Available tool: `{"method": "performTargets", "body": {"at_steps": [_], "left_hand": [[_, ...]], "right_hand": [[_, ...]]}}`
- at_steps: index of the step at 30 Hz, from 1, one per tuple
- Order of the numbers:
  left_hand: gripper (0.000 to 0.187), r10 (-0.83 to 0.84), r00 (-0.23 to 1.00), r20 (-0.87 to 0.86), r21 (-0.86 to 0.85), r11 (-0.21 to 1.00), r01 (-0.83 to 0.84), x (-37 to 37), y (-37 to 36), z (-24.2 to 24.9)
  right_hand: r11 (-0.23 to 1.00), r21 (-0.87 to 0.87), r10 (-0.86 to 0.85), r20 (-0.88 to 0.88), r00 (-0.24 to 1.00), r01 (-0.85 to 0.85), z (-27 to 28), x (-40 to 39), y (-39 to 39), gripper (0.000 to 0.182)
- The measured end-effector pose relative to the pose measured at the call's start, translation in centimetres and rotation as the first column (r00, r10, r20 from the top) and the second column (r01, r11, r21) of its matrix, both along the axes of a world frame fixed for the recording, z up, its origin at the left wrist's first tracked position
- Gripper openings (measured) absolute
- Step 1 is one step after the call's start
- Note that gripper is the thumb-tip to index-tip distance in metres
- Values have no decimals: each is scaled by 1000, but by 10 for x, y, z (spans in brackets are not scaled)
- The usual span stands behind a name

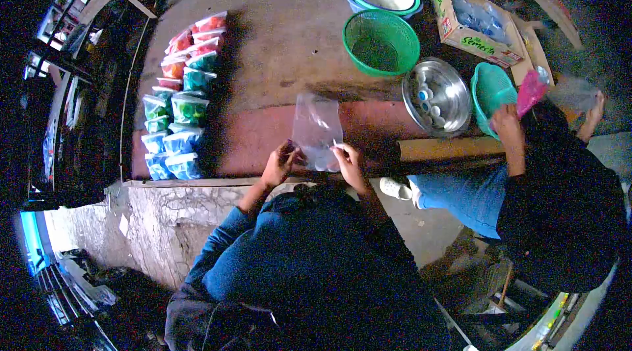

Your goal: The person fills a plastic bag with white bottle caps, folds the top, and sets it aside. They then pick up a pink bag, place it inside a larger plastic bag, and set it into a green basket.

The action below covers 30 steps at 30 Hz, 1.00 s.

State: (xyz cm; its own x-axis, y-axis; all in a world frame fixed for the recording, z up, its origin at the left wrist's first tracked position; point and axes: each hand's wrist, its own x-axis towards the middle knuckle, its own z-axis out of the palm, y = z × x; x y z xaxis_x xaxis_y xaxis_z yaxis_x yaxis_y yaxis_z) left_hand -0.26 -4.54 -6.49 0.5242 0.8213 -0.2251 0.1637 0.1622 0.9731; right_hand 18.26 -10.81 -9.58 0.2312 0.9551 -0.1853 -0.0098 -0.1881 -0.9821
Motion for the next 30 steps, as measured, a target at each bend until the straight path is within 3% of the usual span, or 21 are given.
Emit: {"method": "performTargets", "body": {"at_steps": [1,3,6,7,10,12,16,19,21,22,25,27,28,29,30], "left_hand": [[16,15,996,-89,105,994,-6,2,0,-3],[16,72,965,-253,313,950,11,6,3,-14],[18,110,967,-229,711,698,89,11,13,-33],[19,94,975,-202,626,777,55,12,12,-33],[23,71,986,-149,386,923,-8,19,10,-31],[28,78,984,-163,297,955,-26,23,10,-24],[36,36,929,-369,278,958,73,25,9,-11],[37,-16,915,-403,168,981,92,25,11,-13],[34,-18,934,-356,128,989,68,25,9,-19],[31,-8,956,-293,161,985,57,24,9,-20],[23,39,986,-160,278,961,7,24,7,-8],[17,100,984,-148,384,922,-36,25,6,10],[16,106,991,-83,461,885,-56,25,9,11],[14,106,994,-18,534,842,-80,26,12,12],[13,100,994,46,599,793,-108,27,14,13]], "right_hand": [[998,-68,-1,32,999,3,0,1,0,17],[996,18,-88,87,992,86,-48,4,2,17],[996,54,-88,274,958,76,-54,7,6,17],[998,48,-65,353,934,51,-47,8,7,17],[994,28,-110,247,963,106,-36,7,10,19],[986,34,-169,240,956,165,-49,6,10,20],[951,40,-309,127,943,306,-51,1,6,23],[963,-37,-267,31,963,268,-63,6,10,23],[973,-77,-205,144,968,217,-64,12,9,23],[976,-98,-170,198,965,192,-61,14,10,24],[980,-91,-176,27,984,178,-34,7,10,27],[960,-13,-280,24,960,280,-52,6,13,28],[944,27,-330,19,944,330,-29,-1,20,28],[949,-289,-182,-190,965,122,2,8,19,24],[957,-272,-195,-348,917,100,9,7,20,22]]}}
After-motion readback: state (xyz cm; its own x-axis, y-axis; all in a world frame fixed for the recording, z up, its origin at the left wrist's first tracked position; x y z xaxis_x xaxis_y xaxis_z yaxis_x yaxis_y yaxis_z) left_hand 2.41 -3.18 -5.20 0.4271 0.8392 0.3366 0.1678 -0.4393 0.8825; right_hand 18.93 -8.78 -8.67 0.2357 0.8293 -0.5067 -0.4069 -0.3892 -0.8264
